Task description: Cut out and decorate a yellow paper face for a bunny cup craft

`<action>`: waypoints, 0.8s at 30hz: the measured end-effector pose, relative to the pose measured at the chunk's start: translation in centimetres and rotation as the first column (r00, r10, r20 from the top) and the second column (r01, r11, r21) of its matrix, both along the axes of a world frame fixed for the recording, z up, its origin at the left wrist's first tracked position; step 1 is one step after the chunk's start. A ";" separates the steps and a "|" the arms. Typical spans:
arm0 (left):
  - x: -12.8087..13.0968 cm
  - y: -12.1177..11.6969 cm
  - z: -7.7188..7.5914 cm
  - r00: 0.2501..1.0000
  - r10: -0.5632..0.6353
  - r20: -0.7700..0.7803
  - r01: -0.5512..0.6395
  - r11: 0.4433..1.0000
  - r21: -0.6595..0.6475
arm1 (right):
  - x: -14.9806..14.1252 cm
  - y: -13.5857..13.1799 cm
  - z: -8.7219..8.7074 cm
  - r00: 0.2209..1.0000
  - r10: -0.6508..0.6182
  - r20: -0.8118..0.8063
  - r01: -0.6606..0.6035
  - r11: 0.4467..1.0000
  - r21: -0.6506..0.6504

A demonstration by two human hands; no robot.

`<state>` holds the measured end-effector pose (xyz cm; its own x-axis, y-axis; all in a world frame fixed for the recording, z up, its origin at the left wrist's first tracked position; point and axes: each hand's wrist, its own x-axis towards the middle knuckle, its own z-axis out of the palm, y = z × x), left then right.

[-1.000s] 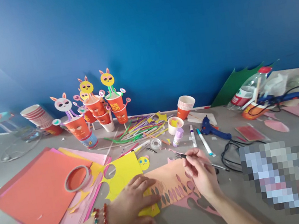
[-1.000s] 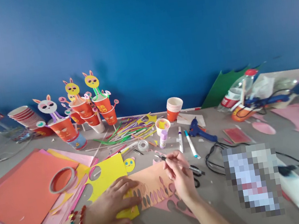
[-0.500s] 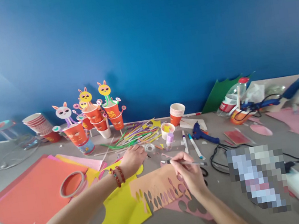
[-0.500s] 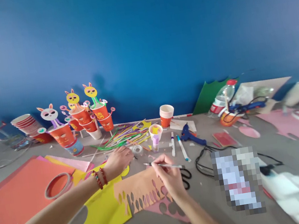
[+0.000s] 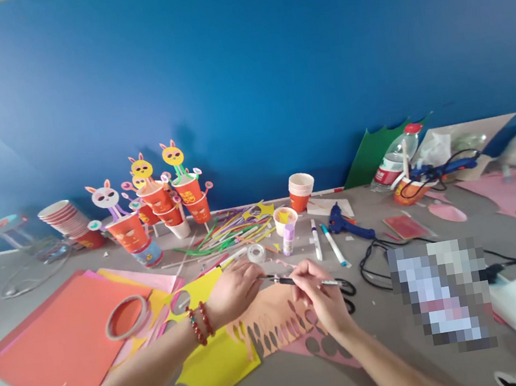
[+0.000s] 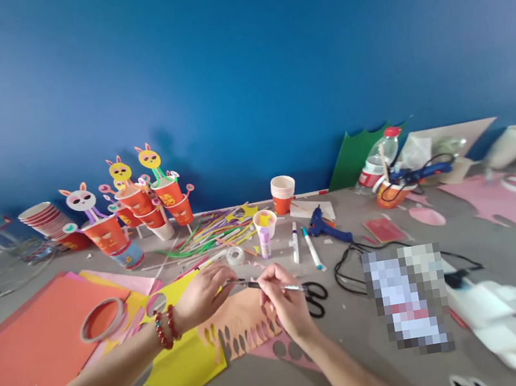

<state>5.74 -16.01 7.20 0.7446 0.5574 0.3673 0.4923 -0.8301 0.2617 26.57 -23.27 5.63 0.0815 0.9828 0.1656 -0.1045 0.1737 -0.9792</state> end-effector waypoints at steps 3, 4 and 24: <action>0.2 -0.8 0.5 0.998 -0.020 0.053 0.021 1.000 -0.022 | -0.1 -0.1 0.0 1.000 -0.002 0.017 0.002 1.000 -0.012; 0.3 -1.0 0.7 0.998 -0.025 0.064 0.027 0.999 -0.029 | -0.1 -0.1 0.0 1.000 0.000 0.027 0.001 1.000 -0.014; 1.8 -5.9 2.9 0.990 0.099 -0.105 -0.114 0.982 -0.149 | -2.4 -0.9 -1.1 0.968 -0.159 -0.192 0.120 0.972 -0.201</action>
